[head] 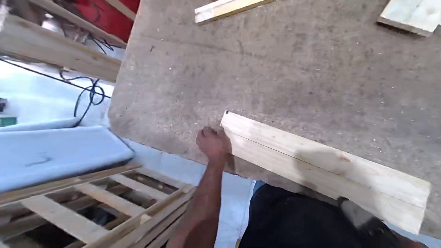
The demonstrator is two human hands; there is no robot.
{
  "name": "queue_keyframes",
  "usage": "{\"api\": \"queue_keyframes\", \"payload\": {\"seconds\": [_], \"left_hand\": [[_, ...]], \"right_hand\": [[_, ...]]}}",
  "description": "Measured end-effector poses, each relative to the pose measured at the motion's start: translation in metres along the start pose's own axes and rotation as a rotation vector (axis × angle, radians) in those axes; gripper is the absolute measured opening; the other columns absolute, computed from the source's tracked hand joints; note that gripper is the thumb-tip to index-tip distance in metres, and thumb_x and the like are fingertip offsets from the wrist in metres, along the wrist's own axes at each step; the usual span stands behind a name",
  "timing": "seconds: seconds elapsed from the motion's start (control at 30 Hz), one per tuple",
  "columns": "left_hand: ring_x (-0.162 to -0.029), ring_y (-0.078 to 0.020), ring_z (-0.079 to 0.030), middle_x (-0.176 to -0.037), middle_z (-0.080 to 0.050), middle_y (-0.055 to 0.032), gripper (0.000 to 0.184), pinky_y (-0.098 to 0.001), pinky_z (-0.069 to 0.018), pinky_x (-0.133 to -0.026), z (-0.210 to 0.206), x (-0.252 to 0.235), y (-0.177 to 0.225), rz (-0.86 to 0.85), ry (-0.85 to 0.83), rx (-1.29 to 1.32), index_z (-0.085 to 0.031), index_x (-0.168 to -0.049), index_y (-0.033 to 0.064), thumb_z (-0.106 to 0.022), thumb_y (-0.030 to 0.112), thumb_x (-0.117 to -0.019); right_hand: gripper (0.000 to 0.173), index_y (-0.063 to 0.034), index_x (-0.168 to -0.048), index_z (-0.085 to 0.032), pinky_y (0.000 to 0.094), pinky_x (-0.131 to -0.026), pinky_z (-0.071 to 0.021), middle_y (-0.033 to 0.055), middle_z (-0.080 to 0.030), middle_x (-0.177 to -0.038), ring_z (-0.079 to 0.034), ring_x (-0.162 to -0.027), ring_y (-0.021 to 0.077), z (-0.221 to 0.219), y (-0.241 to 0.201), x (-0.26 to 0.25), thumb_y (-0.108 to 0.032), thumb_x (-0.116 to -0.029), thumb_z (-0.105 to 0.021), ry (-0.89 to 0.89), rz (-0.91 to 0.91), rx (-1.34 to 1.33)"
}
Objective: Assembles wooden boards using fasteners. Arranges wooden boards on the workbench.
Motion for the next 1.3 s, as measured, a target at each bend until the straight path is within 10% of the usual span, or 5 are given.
{"api": "queue_keyframes", "payload": {"seconds": [0.17,0.37,0.6,1.3], "left_hand": [[-0.106,-0.0421,-0.065,-0.111,-0.067,-0.0236,0.031,-0.0646,-0.0523,-0.092,0.003,0.014,-0.019,-0.076,-0.259,0.095,-0.072,-0.115,0.0029,-0.057,0.028,-0.1035],[-0.073,-0.0202,-0.07,-0.084,-0.072,-0.0033,0.036,-0.0514,-0.0596,-0.07,-0.019,0.064,-0.014,-0.125,-0.588,0.282,-0.072,-0.113,0.0137,-0.077,0.041,-0.0915],[-0.071,-0.0152,-0.067,-0.08,-0.072,0.0021,0.009,-0.0474,-0.0575,-0.067,-0.016,0.042,-0.029,-0.185,-0.826,0.282,-0.075,-0.091,0.0191,-0.079,0.028,-0.0908],[-0.063,-0.0057,-0.065,-0.079,-0.072,0.0122,0.016,-0.0367,-0.0586,-0.059,-0.033,0.035,-0.041,-0.289,-0.76,0.43,-0.071,-0.072,0.0253,-0.084,0.027,-0.082]], "right_hand": [[0.061,-0.0127,-0.12,-0.069,0.0576,-0.079,-0.0579,0.0126,-0.074,-0.094,-0.073,-0.09,0.0318,-0.021,-0.131,-0.044,-0.063,-0.0859,-0.071,0.149,0.183,0.03],[0.056,-0.0168,-0.121,-0.062,0.0587,-0.079,-0.0566,0.0105,-0.071,-0.099,-0.07,-0.095,0.0333,-0.035,-0.217,-0.076,-0.063,-0.0894,-0.063,-0.048,0.177,0.322],[0.055,-0.0175,-0.121,-0.061,0.056,-0.077,-0.0567,0.0081,-0.07,-0.095,-0.07,-0.093,0.0302,-0.05,-0.273,-0.094,-0.062,-0.0899,-0.061,-0.119,0.19,0.329],[0.054,-0.0138,-0.117,-0.06,0.0563,-0.075,-0.0565,0.0098,-0.069,-0.094,-0.07,-0.092,0.0319,-0.047,-0.272,-0.105,-0.06,-0.0895,-0.062,-0.189,0.046,0.313]]}}
Point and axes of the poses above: each hand's wrist, its own x-axis away from the middle knuckle, its own z-axis out of the back of the hand, y = z × x, the point moved 5 cm from there along -x, towards the middle knuckle
